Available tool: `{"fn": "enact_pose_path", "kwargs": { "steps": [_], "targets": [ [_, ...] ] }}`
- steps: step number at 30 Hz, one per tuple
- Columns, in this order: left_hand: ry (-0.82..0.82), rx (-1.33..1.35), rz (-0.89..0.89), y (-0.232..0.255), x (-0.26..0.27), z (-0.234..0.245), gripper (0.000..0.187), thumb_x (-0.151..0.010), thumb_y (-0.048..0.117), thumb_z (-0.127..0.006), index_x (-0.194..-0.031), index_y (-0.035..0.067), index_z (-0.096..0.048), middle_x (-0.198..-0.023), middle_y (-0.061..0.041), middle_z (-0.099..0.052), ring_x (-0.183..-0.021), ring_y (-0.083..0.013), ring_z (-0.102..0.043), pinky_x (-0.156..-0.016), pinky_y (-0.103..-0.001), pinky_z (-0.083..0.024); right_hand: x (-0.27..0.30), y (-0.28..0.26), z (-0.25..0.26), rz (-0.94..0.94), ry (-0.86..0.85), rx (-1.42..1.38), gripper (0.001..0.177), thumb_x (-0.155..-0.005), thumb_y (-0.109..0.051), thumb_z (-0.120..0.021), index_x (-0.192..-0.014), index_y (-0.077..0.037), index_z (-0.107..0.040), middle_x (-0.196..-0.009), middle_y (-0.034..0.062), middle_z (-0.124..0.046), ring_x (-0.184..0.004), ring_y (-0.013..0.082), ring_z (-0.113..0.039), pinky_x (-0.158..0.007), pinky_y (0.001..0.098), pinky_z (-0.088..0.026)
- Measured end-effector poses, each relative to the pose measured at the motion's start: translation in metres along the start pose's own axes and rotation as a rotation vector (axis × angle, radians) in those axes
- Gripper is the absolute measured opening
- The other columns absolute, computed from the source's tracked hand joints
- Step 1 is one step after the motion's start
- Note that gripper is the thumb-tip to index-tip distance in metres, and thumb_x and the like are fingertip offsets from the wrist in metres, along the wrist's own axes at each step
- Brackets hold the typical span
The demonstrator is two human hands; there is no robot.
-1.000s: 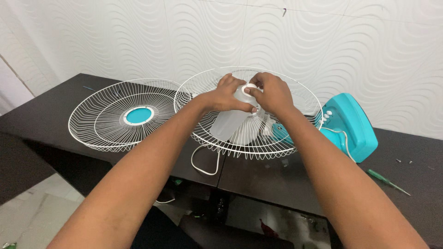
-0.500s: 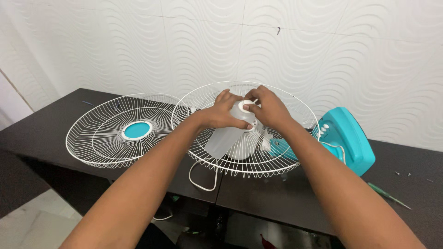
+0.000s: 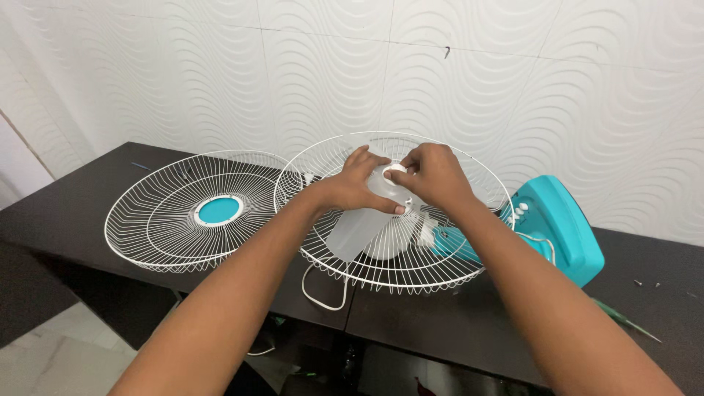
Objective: The person disassembles a small table fan on a dark table. They remove the front grille, unscrew the blade nut, take off the fan blade, remove the rear grille, and then use a screwdriver to detach the motor housing from the fan neck. The parts are placed on the table.
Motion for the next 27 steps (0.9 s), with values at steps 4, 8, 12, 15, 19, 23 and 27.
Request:
{"fn": "enact_pose_path", "kwargs": {
  "steps": [4, 8, 12, 15, 19, 23, 27],
  "targets": [
    [0.01, -0.009, -0.015, 0.0, 0.0, -0.002, 0.131, -0.054, 0.076, -0.08, -0.155, 0.003, -0.038, -0.162, -0.024, -0.027, -0.158, -0.0422, 0.004, -0.119, -0.067, -0.015, 0.007, -0.007, -0.003, -0.065, 0.088, 0.142, 0.049, -0.075, -0.042, -0.086, -0.07, 0.004, -0.073, -0.061, 0.0151, -0.065, -0.061, 0.0278, -0.066, -0.057, 0.04, -0.051],
    [0.015, 0.007, -0.007, -0.002, 0.0, -0.003, 0.132, -0.056, 0.076, -0.079, -0.156, 0.002, -0.035, -0.163, -0.027, -0.023, -0.158, -0.043, 0.005, -0.117, -0.07, -0.015, 0.004, 0.006, -0.003, -0.209, -0.054, 0.078, 0.051, -0.078, -0.046, -0.083, -0.081, 0.004, -0.075, -0.07, 0.0156, -0.069, -0.067, 0.0281, -0.069, -0.063, 0.0388, -0.052],
    [0.022, -0.058, -0.011, -0.001, -0.001, 0.003, 0.12, -0.066, 0.075, -0.079, -0.153, 0.0, -0.04, -0.156, -0.03, -0.032, -0.154, -0.0457, -0.011, -0.113, -0.067, -0.026, 0.01, 0.007, 0.001, -0.11, -0.077, -0.343, 0.05, -0.082, -0.039, -0.076, -0.118, -0.004, -0.071, -0.102, 0.0136, -0.071, -0.091, 0.0209, -0.069, -0.076, 0.0354, -0.056],
    [0.076, -0.011, -0.045, 0.005, -0.013, 0.022, 0.086, -0.074, 0.065, -0.075, -0.135, 0.005, -0.062, -0.135, -0.022, -0.06, -0.132, -0.0377, -0.052, -0.106, -0.052, -0.046, 0.012, 0.021, -0.003, -0.234, -0.202, -0.443, 0.042, -0.09, -0.035, -0.068, -0.123, -0.01, -0.075, -0.11, 0.0127, -0.073, -0.102, 0.0206, -0.069, -0.091, 0.0364, -0.052],
    [0.291, -0.088, -0.14, 0.017, -0.014, 0.037, 0.039, -0.073, 0.036, -0.082, -0.1, 0.007, -0.079, -0.104, -0.01, -0.078, -0.102, -0.0256, -0.075, -0.09, -0.039, -0.056, 0.013, 0.026, -0.008, -0.242, -0.211, -0.442, 0.037, -0.092, -0.032, -0.068, -0.121, -0.01, -0.074, -0.113, 0.0109, -0.075, -0.108, 0.0205, -0.068, -0.098, 0.0389, -0.05],
    [0.339, 0.107, -0.139, 0.018, -0.009, 0.036, 0.033, -0.072, 0.028, -0.087, -0.094, 0.005, -0.079, -0.1, -0.012, -0.078, -0.1, -0.0246, -0.076, -0.089, -0.037, -0.059, 0.013, 0.025, -0.01, -0.194, -0.171, -0.452, 0.035, -0.092, -0.031, -0.068, -0.118, -0.008, -0.075, -0.12, 0.0098, -0.07, -0.112, 0.0199, -0.066, -0.098, 0.0409, -0.049],
    [0.351, 0.144, -0.166, 0.016, -0.005, 0.034, 0.03, -0.075, 0.025, -0.086, -0.095, 0.005, -0.078, -0.099, -0.011, -0.079, -0.1, -0.0242, -0.076, -0.088, -0.036, -0.059, 0.015, 0.031, -0.014, -0.249, -0.165, -0.434, 0.034, -0.092, -0.029, -0.069, -0.119, -0.009, -0.074, -0.113, 0.0113, -0.073, -0.109, 0.0224, -0.068, -0.097, 0.0401, -0.051]
  ]
}}
Point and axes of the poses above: each hand's wrist, its own x-axis away from the middle knuckle, its own z-axis out of the back of the hand, y = z × x, the point moved 6 cm from there along -x, towards the middle knuckle
